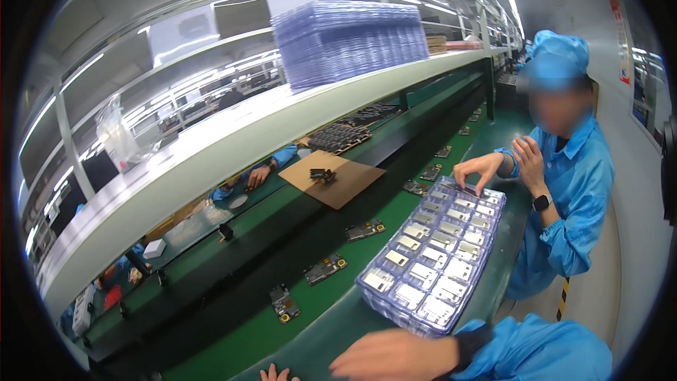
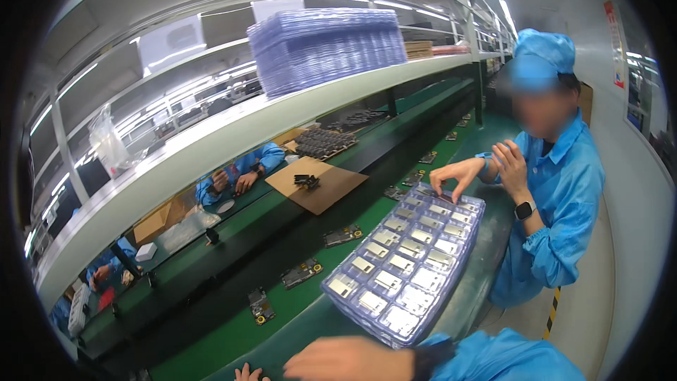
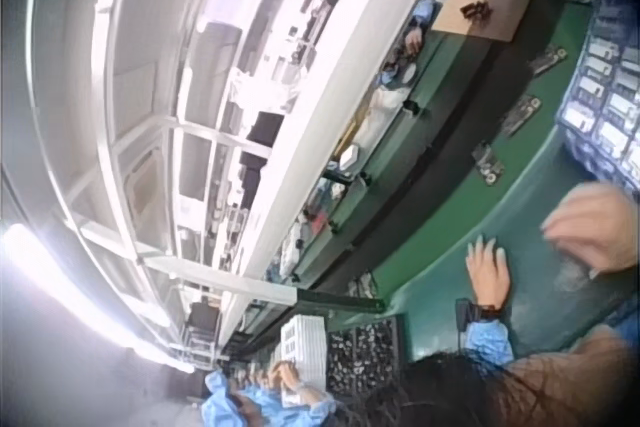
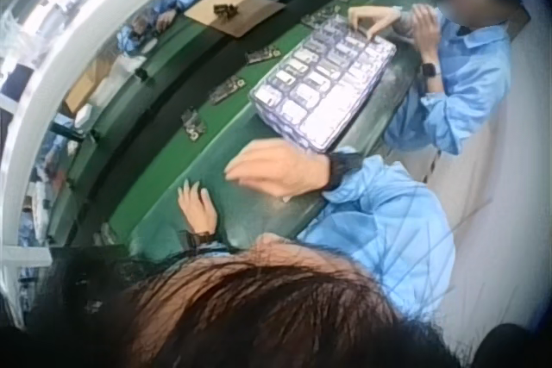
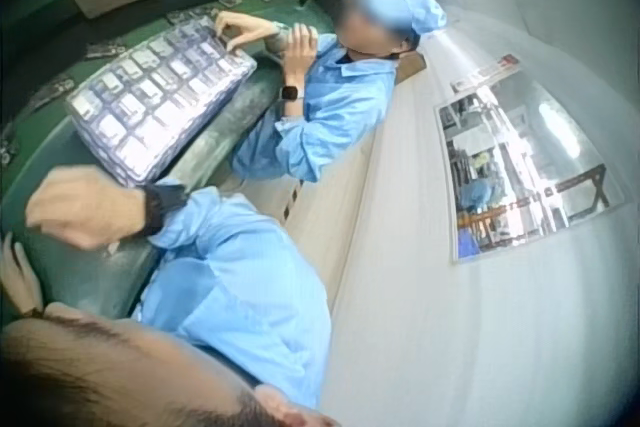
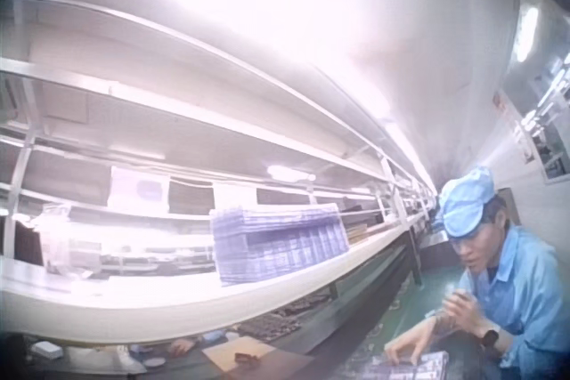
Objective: Assembling small electronic components and boards on a factory production line.
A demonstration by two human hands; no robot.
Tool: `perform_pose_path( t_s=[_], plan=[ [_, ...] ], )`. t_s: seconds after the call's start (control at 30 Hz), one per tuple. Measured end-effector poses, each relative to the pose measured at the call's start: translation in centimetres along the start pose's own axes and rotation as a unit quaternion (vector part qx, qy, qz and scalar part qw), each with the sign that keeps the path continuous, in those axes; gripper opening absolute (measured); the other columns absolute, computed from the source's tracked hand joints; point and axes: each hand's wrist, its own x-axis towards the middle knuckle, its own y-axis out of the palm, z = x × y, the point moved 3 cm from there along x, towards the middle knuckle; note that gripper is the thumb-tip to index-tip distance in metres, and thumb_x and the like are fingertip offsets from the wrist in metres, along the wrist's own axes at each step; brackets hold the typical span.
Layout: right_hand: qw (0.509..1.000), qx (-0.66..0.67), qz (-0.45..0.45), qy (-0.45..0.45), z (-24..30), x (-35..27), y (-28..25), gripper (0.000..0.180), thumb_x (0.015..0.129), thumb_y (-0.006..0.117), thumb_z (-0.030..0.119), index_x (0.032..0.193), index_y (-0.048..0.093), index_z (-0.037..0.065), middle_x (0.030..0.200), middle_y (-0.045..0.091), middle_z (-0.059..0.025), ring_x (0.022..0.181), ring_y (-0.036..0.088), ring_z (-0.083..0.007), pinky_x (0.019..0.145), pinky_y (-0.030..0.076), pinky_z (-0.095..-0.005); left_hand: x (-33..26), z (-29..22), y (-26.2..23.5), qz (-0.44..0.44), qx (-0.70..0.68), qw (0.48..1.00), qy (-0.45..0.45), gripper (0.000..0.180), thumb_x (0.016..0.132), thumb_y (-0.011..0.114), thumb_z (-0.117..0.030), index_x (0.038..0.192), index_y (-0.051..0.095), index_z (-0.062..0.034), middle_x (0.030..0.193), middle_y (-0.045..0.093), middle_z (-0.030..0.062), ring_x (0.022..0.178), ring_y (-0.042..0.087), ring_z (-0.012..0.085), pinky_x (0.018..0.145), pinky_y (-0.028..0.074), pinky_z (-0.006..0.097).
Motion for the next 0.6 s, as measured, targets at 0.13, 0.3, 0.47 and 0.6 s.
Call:
perform_pose_path(
  t_s=[0.13, 0.3, 0.47, 0.6],
  plan=[
    [0.964, -0.203, 0.087, 0.147, -4.1, 0.1, -6.4, 0.023, 0.084, 0.065, 0.007, 0.107, 0.067, 0.01, 0.097, 0.067, -0.0087, 0.089, 0.064, -0.0273, 0.075, 0.054, -0.0366, -0.4, 0.0, -0.2, -0.011, 0.004, 1.0, -0.007, 0.034, 0.098, 0.053, -0.025, 0.123, 0.061, -0.0017, 0.14, 0.051, 0.0243, 0.132, 0.04, 0.0487, 0.111, 0.028, 0.056],
    [0.901, -0.271, 0.253, 0.225, -11.2, 0.9, -6.6, 0.025, 0.087, 0.066, 0.011, 0.112, 0.068, 0.01, 0.099, 0.066, -0.0097, 0.096, 0.063, -0.03, 0.081, 0.053, -0.0407, -0.1, 0.6, 0.2, -0.011, 0.006, 1.0, 0.004, 0.035, 0.099, 0.053, -0.027, 0.123, 0.061, -0.0029, 0.141, 0.051, 0.0231, 0.134, 0.039, 0.0479, 0.112, 0.027, 0.056],
    [0.905, -0.219, 0.313, 0.186, -13.0, 2.1, -5.5, 0.026, 0.083, 0.067, 0.013, 0.107, 0.067, 0.005, 0.103, 0.061, -0.0153, 0.104, 0.059, -0.0339, 0.083, 0.052, -0.0438, -0.4, 0.7, 0.2, -0.011, 0.008, 1.0, -0.02, 0.034, 0.098, 0.054, -0.026, 0.123, 0.061, -0.0037, 0.143, 0.049, 0.0216, 0.136, 0.038, 0.0458, 0.114, 0.026, 0.055],
    [0.906, -0.179, 0.315, 0.216, -12.6, 2.7, -6.0, 0.027, 0.079, 0.064, 0.008, 0.105, 0.068, 0.001, 0.104, 0.06, -0.0181, 0.105, 0.058, -0.0358, 0.087, 0.05, -0.0447, -0.5, 1.0, 0.5, -0.009, 0.018, 1.0, -0.022, 0.035, 0.098, 0.054, -0.026, 0.124, 0.061, -0.0042, 0.143, 0.049, 0.0207, 0.136, 0.039, 0.0455, 0.114, 0.025, 0.055]
  ],
)
